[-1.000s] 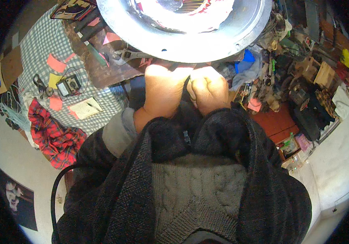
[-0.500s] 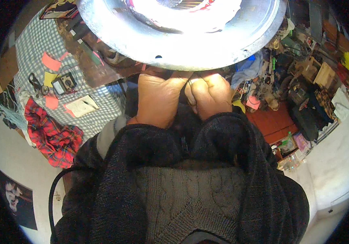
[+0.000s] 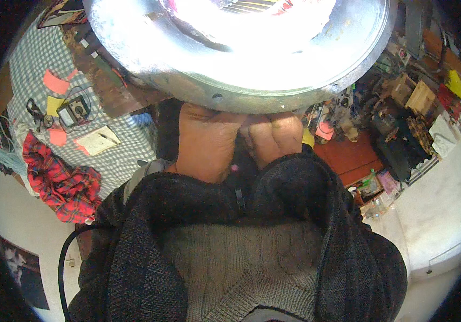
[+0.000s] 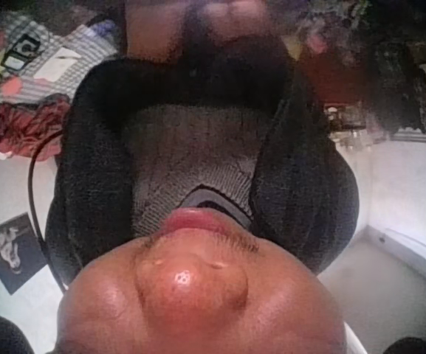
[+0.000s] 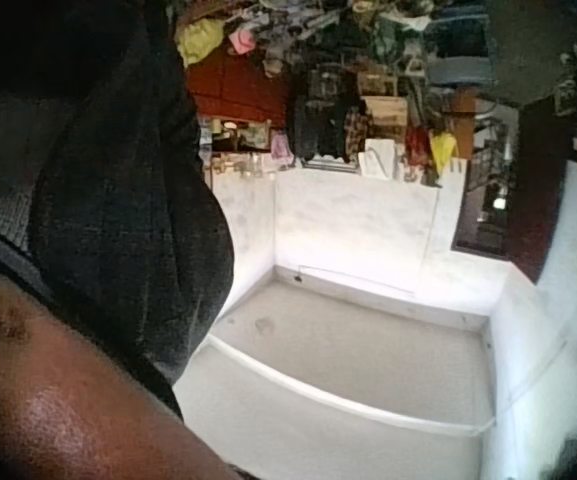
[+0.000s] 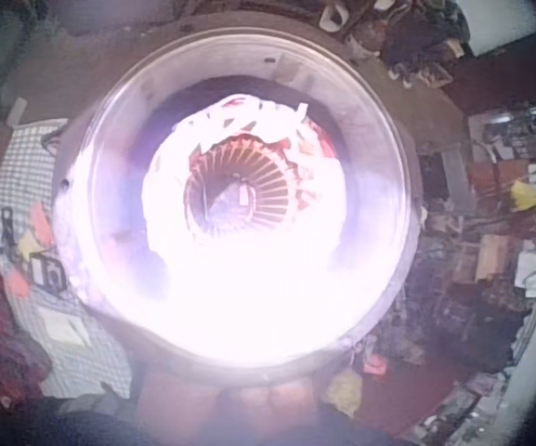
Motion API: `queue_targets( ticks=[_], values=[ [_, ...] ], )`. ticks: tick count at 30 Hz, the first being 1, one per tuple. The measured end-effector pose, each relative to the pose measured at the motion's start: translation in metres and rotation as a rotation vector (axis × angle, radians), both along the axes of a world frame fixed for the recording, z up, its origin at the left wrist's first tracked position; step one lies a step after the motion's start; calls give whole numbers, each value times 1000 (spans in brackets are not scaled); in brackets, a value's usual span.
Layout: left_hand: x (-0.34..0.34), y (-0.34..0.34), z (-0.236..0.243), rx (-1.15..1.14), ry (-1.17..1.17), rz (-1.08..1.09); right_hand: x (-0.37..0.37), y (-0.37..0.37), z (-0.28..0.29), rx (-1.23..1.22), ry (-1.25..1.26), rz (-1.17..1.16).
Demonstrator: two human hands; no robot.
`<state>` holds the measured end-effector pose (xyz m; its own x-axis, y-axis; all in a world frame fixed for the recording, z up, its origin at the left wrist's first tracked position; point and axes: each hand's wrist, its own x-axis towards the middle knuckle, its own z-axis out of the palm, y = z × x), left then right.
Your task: The person works on a cylindrical electronic device, stripping wire insulation with pliers, twisting wires, and testing connections with a multimeter. The person repeatedly adjusts wires and probes the device to check electrical continuity.
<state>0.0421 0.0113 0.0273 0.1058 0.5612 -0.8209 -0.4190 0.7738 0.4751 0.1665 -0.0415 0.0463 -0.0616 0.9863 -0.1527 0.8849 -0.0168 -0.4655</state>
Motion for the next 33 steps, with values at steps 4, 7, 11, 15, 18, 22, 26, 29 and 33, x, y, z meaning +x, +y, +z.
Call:
queue_targets(
  ticks=[4, 7, 11, 15, 18, 22, 26, 29, 33],
  values=[
    [-6, -1, 1, -48, 28, -96, 5, -1, 1, -105, 3, 91],
    [-8, -4, -2, -57, 47, -141, 7, 2, 3, -133, 3, 70],
    [-10, -6, -10, 52, 71, -195, 15, 17, 17, -135, 49, 154],
    [-22, -3, -19, 444, 269, -545, 22, 32, 23, -999, 670, -645],
    [-30, 0, -22, 819, 488, -916, 17, 30, 23, -793, 657, -565],
    [-18, -11, -16, 426, 207, -701, 15, 21, 23, -764, 781, -743],
    [-7, -22, -10, 152, -185, -195, 20, 14, 30, -692, 748, -655],
    [-8, -27, -10, 155, -253, -117, 22, 9, 33, -631, 680, -531],
    [-9, -32, -12, 142, -301, -78, 34, -3, 40, -606, 657, -494]
  ],
)
